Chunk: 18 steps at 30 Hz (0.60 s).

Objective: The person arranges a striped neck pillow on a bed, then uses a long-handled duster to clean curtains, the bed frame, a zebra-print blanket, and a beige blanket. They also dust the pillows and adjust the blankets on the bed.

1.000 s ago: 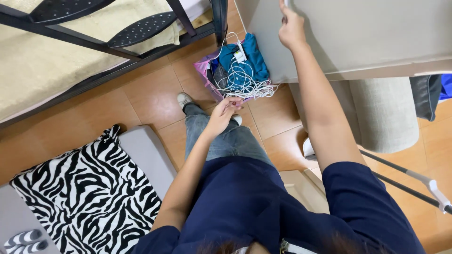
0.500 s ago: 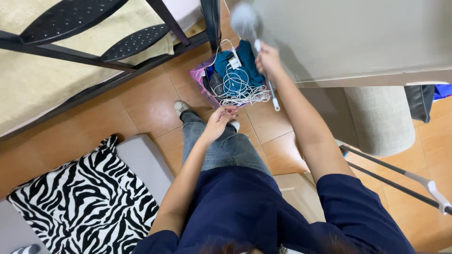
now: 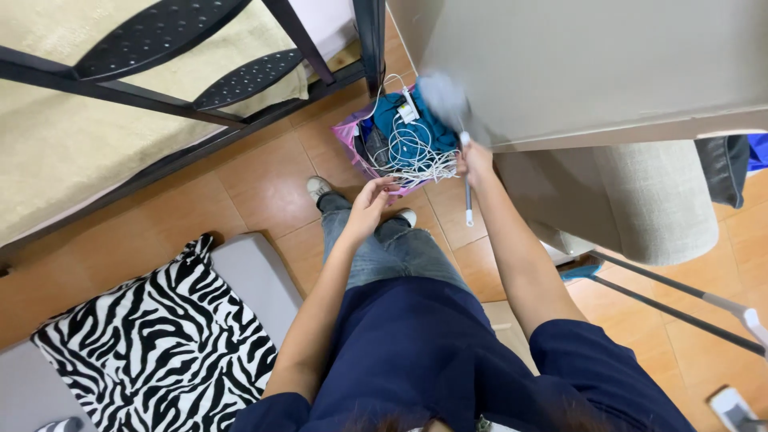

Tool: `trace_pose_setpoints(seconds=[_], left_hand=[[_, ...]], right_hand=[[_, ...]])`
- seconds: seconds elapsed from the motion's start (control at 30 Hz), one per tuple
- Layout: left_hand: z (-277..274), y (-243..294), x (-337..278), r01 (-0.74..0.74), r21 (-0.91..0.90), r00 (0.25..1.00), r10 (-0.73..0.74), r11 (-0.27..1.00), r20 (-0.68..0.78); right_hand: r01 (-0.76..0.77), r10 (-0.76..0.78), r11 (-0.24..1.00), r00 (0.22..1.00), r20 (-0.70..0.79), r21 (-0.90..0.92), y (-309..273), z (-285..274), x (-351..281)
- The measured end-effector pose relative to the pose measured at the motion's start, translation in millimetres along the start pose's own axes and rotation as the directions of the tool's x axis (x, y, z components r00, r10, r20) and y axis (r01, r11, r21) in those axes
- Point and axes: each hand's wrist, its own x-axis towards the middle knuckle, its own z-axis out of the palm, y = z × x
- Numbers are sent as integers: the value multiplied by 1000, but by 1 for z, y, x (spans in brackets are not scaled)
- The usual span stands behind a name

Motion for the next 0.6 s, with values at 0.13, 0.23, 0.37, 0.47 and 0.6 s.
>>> trace_pose_setpoints(seconds=[0.13, 0.23, 0.37, 0.47, 0.6], left_hand=[[-7, -5, -15, 30, 1, 999, -30, 1000, -17], [-11, -15, -17, 40, -22, 999, -39, 999, 10], [-5, 3, -16, -4, 59, 998, 0, 998, 59], [11, 27, -14, 148, 84, 988, -151, 985, 30], [10, 16, 1, -38, 59, 993, 31, 998, 118]], right_hand=[[-62, 49, 986, 995, -90, -152, -44, 19, -47], [149, -154, 940, 988, 8, -306, -118, 54, -109], [503, -446, 838, 854, 267, -211, -212, 71, -204], [741, -669, 640, 667, 329, -202, -252, 64, -265], [711, -684, 702, 657, 317, 41, -233, 33, -283]])
